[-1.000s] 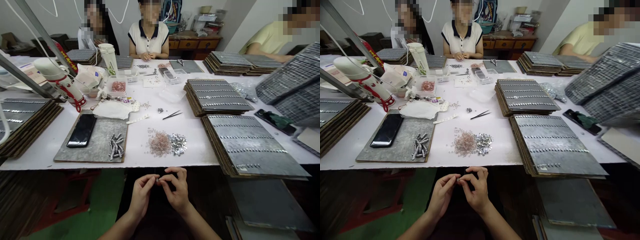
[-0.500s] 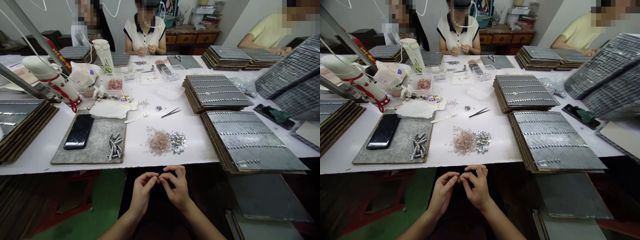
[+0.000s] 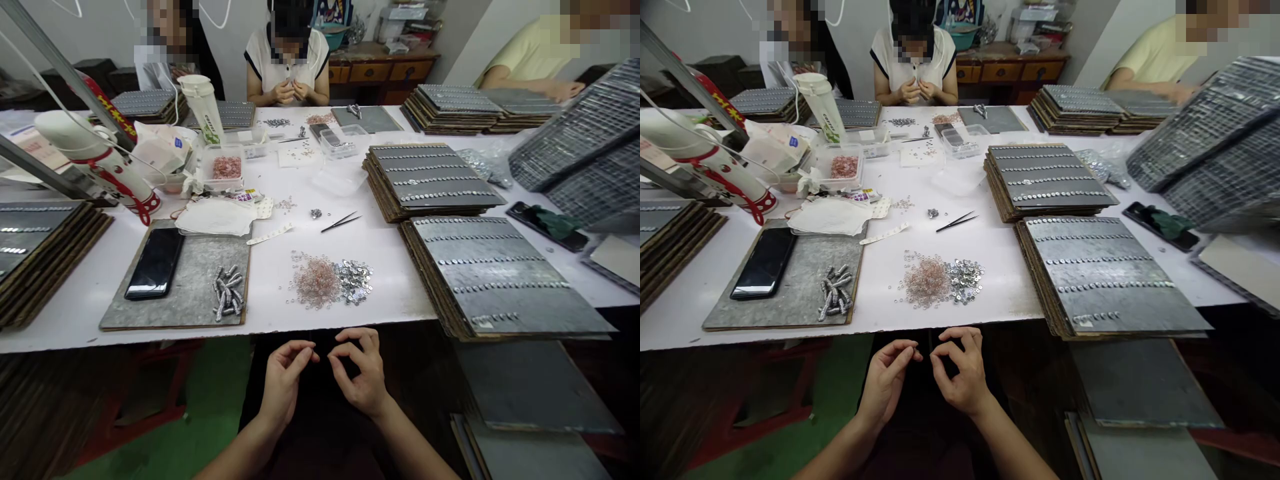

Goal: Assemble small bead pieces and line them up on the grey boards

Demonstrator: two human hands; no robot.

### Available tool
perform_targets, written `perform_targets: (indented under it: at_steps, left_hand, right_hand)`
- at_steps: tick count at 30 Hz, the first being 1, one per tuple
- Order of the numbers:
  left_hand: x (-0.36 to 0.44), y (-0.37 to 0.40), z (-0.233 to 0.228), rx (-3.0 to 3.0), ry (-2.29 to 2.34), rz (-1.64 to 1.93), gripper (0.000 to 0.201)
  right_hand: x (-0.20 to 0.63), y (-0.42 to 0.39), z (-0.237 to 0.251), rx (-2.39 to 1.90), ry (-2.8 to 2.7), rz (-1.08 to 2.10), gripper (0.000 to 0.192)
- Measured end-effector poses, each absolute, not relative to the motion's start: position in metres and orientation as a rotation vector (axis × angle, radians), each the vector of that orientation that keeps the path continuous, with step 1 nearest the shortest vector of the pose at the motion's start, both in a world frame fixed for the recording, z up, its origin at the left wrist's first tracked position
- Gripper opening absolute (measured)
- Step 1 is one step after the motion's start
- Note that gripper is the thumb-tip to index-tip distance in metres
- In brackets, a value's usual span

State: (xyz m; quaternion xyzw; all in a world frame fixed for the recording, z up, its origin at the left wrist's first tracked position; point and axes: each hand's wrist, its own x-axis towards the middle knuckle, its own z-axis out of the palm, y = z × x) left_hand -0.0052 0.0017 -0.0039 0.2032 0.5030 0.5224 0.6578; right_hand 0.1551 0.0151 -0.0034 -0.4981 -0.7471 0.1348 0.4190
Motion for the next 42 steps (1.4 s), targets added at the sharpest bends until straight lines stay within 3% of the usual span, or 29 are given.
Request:
perform_targets:
  at_steps: [3, 7, 14, 26, 32, 37, 42]
  left_hand:
    - [-0.0051, 0.0007, -0.0047, 0.47, 1.131, 1.18, 0.021]
    - [-0.0048, -0.0013, -0.0041, 0.483, 1.129, 1.177, 0.022]
    - [-0.0039, -0.0007, -0.0058, 0.479, 1.111, 1.207, 0.018]
    - [-0.0033, -0.0027, -0.0108, 0.497, 1.133, 1.195, 0.017]
    - [-0.0031, -0.0025, -0.0082, 0.487, 1.115, 1.196, 0.018]
    - [-0.0016, -0.0014, -0.0082, 0.48, 1.117, 1.205, 0.018]
    - [-0.0013, -0.0003, -0.0085, 0.48, 1.124, 1.202, 0.018]
  right_hand:
    - [0.1568, 0.0146, -0.0042, -1.262, -1.874, 0.369, 0.01]
    - [0.156, 0.0153, -0.0062, -1.287, -1.939, 0.477, 0.031]
    - [0.1509, 0.0128, -0.0051, -1.245, -1.957, 0.414, 0.011]
    - [0.1561, 0.0138, -0.003, -1.261, -1.922, 0.403, 0.009]
    - [0.1584, 0.0145, -0.0063, -1.269, -1.948, 0.487, 0.026]
    - [0.1518, 0.014, -0.0049, -1.226, -1.926, 0.427, 0.011]
    - [0.1529, 0.0141, -0.0027, -1.218, -1.937, 0.358, 0.011]
